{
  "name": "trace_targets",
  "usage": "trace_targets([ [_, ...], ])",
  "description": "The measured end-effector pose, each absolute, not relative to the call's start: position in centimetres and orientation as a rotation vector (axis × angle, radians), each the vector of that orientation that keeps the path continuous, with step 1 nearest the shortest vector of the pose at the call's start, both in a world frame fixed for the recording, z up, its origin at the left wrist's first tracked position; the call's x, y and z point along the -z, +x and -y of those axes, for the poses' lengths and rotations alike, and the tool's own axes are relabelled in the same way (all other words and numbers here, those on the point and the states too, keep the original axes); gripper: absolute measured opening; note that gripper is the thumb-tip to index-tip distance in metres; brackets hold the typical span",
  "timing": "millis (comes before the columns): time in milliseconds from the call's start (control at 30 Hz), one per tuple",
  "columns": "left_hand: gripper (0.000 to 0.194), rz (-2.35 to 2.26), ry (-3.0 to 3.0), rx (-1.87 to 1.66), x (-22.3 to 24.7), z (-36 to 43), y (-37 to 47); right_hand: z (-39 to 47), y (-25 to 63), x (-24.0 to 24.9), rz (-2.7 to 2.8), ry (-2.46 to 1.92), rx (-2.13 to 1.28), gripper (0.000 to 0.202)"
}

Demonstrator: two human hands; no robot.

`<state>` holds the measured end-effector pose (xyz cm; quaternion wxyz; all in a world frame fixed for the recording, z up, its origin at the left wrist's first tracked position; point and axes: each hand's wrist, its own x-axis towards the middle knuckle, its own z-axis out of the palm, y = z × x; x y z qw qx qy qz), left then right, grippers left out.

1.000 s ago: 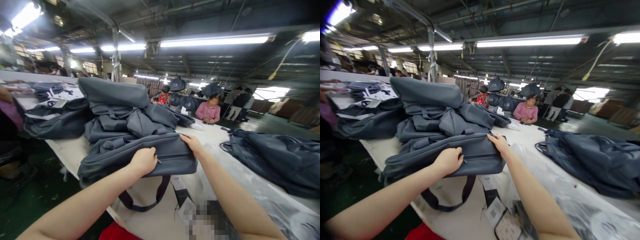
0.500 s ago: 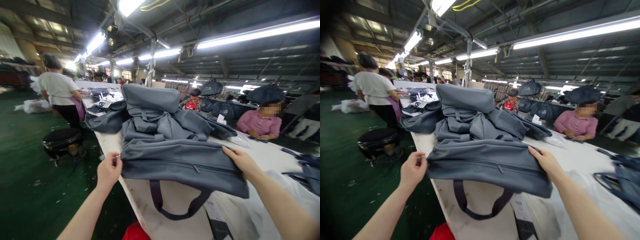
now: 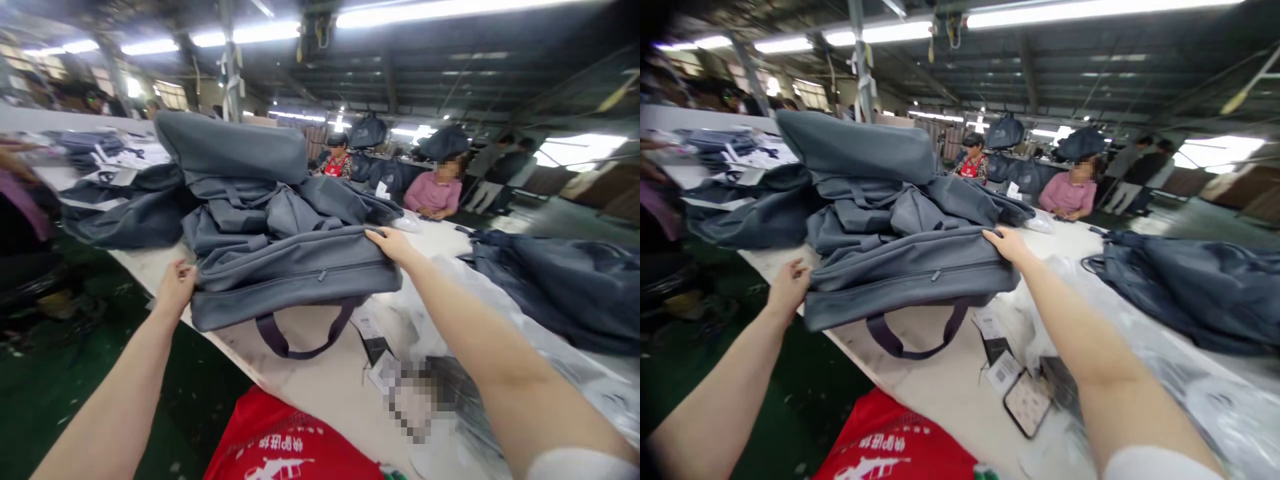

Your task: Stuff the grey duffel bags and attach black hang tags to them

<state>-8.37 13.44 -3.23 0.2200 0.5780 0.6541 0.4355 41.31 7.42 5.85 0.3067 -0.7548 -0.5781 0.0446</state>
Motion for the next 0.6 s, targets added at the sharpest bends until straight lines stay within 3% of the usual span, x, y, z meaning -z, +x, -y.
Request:
trace_targets([
  [133,0.062,-1.255,2.315,-0.963,-1.2,-11.2,-5.4,-8.1,42.2,-6.0,1.425,-2.066,-0.073,0.042],
  [233,0.053,-1.322,2.513,-0.566,-2.3,-9.6,-3.2,-8.5,42.1,-6.3,1.377,-2.090,-0.030,0.037],
  [333,0.053,-1.645,2.260,-0.617,-2.3,-9.1,-1.7,-7.5,39.3,-7.7,1.367,-1.995,0.158,0.028],
  [433,0.056,-1.583,1.746,-0.868,-2.9,-8.5,-0.8,-4.2,33.8,-9.6,1.652,-1.534,0.358,0.022],
  [500,0.060,-1.394,1.358,-0.879,-3.9,-7.6,-0.1,-1.1,29.6,-10.2,2.000,-1.235,0.241,0.022],
  [600,0.064,-1.200,0.971,-0.776,-5.2,-6.0,0.9,3.2,25.3,-9.8,2.531,-1.039,-0.019,0.046],
])
